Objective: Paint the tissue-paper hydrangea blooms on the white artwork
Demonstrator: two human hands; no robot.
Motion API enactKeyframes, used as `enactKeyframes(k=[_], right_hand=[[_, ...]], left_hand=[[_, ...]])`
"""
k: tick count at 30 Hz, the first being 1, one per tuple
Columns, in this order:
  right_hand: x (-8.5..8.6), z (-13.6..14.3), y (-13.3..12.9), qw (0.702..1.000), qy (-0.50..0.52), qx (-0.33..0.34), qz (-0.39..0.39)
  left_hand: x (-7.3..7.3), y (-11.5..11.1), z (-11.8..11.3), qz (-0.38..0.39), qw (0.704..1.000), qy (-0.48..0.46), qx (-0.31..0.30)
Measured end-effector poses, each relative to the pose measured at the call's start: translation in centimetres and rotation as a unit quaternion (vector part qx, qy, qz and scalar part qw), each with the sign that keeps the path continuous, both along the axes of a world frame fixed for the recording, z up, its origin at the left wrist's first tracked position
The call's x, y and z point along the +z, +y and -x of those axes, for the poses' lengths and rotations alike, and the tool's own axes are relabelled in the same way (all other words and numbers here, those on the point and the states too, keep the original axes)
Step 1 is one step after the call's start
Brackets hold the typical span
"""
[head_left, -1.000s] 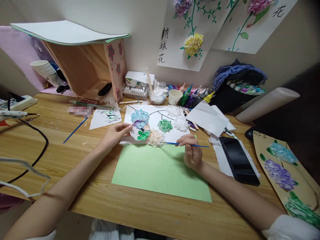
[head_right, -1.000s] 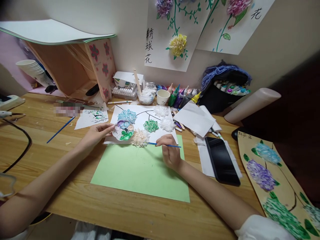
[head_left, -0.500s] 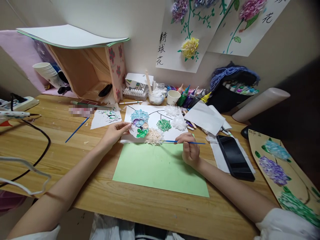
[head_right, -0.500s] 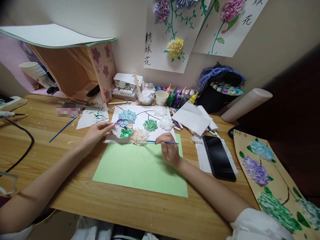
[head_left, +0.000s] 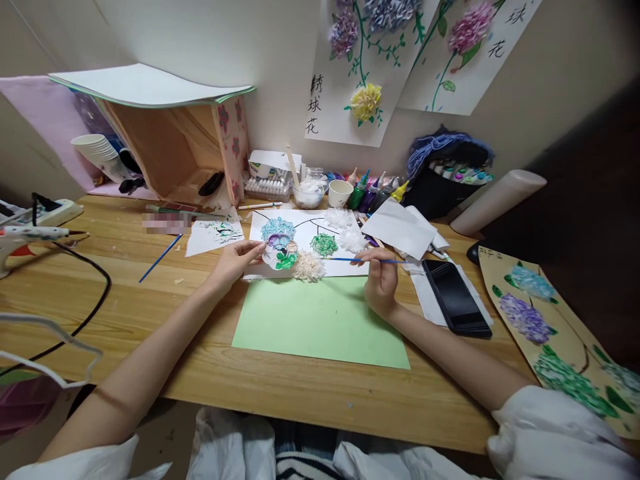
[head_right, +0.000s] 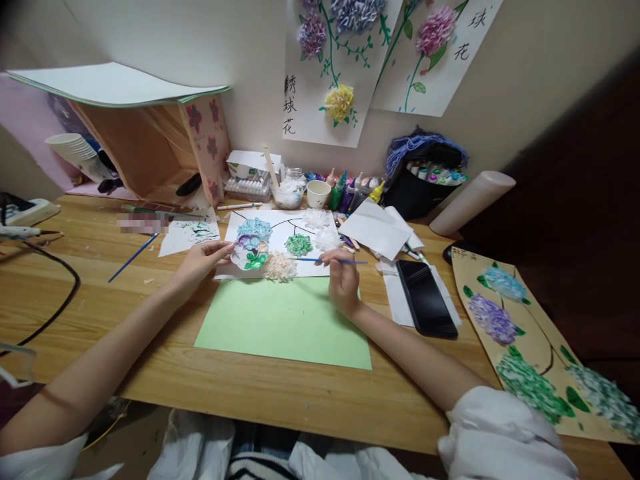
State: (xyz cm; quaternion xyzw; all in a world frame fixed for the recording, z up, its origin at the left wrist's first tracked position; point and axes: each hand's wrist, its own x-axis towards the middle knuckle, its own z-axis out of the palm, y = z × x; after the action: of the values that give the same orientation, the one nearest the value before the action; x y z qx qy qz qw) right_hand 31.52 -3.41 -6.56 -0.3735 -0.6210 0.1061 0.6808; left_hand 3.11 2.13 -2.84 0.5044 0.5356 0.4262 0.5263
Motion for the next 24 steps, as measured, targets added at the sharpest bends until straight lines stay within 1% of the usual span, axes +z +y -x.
enactKeyframes(k=[2,6,9,13,16,19,21,24], right_hand=[[0.1,0.0,0.6,0.999,0.027,-0.008,0.026],[0.0,-0.2,1.5,0.995,0.082,-0.018,0.05],[-0.2,-0.2,1.5,0.995,0.094,-0.005,0.04],[-0.4,0.0,0.8,0.999,0.05,0.017,0.011],[-0.7,0.1,0.3,1.0,-0.005,0.023,-0.019],[-0.8,0.3,0.0,0.996,-0.052,0.049,-0.052],[-0.4,0.2,-0.4,0.994,-0.074,0.061,-0.055],[0.6,-0.3,-1.0,0.993,-0.096,0.051,-0.037]], left_hand=[[-0.1,0.0,0.0,-0.008,1.0,-0.004,-0.007],[-0.2,-0.3,-0.4,-0.017,1.0,-0.005,-0.024],[-0.2,-0.7,-0.9,-0.018,0.999,-0.006,-0.035],[-0.2,-1.2,-1.3,-0.012,0.999,-0.007,-0.047],[-0.1,-1.5,-1.5,-0.006,0.999,-0.006,-0.054],[0.0,-1.7,-1.7,-0.014,0.998,-0.004,-0.056],[0.1,-1.7,-1.8,-0.02,0.998,-0.005,-0.056],[0.2,-1.8,-1.8,-0.017,0.999,-0.008,-0.051]])
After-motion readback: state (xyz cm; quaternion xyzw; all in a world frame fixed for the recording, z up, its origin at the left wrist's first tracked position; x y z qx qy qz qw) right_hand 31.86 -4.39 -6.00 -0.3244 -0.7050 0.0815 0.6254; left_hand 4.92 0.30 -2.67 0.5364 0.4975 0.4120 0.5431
